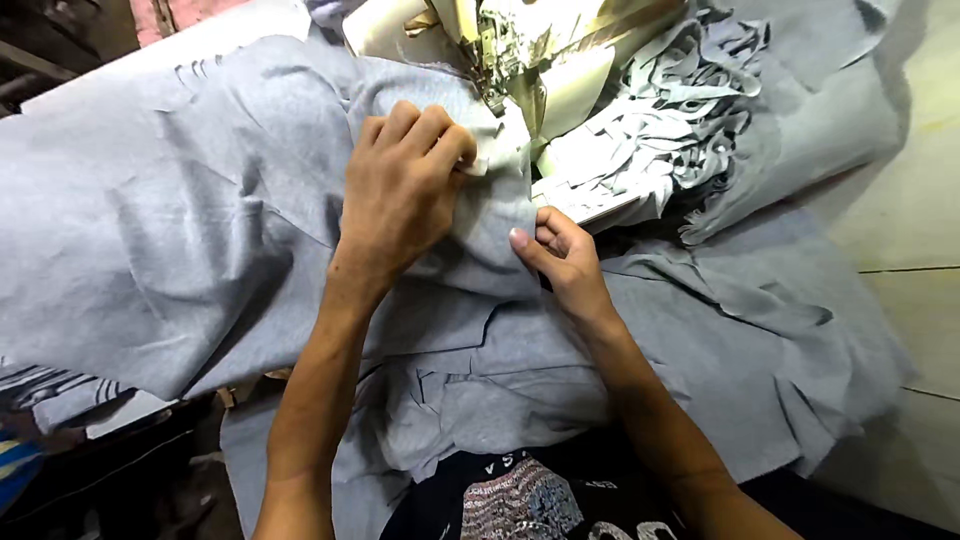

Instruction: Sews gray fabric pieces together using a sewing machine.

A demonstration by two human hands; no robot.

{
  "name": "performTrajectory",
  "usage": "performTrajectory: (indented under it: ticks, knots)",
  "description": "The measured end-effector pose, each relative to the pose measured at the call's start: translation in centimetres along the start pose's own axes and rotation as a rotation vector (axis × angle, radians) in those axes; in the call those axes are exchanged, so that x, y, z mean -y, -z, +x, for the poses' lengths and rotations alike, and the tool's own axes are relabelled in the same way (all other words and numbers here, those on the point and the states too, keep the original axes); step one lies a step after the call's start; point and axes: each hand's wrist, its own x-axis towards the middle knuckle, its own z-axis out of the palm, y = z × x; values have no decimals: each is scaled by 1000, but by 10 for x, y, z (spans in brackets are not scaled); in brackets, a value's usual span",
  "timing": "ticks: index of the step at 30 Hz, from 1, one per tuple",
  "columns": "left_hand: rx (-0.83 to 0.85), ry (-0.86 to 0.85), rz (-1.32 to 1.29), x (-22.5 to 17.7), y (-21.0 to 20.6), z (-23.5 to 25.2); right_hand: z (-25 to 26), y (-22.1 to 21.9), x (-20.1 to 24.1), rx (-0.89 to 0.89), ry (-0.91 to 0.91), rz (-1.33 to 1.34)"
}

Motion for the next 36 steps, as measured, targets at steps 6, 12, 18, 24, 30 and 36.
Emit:
performTrajectory:
  ticks: [6,12,18,24,30,36]
  knots:
    - [-227,127,-592,17,17,22,-9,3,2,-51,96,5]
    - [-302,468,-847,30,18,57,-39,8,-24,-67,49,-132]
    - [-155,338,-801,24,21,52,-58,10,-26,28,98,-201]
    - [-146,392,-608,7,101,17,-101,-3,50,531,292,125]
    - [191,218,-439,15,12,57,-86,11,0,325,-99,-225]
    - [205,293,-470,20,-10,48,-41,23,-14,207,-245,-376]
